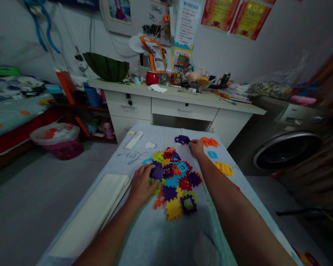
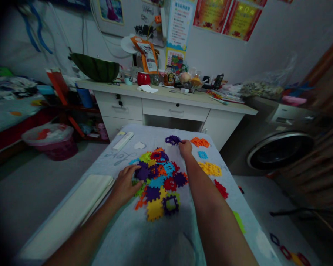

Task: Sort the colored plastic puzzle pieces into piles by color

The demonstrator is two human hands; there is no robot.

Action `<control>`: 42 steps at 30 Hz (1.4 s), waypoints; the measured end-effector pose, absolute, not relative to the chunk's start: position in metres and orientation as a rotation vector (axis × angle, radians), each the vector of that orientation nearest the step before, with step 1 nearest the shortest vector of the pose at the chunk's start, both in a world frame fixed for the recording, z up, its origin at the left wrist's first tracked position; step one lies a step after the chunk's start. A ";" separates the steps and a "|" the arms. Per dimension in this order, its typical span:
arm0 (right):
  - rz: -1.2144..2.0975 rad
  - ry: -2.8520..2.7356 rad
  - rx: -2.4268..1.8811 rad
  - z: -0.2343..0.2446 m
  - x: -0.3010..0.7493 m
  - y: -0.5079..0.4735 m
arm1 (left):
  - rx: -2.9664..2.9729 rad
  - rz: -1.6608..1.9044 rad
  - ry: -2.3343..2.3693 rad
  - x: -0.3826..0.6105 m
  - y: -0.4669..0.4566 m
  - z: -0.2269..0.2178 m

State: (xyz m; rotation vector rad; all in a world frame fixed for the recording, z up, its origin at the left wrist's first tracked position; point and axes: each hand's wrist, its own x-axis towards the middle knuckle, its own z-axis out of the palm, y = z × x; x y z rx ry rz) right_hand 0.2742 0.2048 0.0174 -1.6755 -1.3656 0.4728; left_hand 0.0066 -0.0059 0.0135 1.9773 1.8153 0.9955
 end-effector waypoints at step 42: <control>0.488 -2.548 -1.894 0.076 0.292 0.049 | 1.992 1.030 1.819 0.005 -0.003 0.013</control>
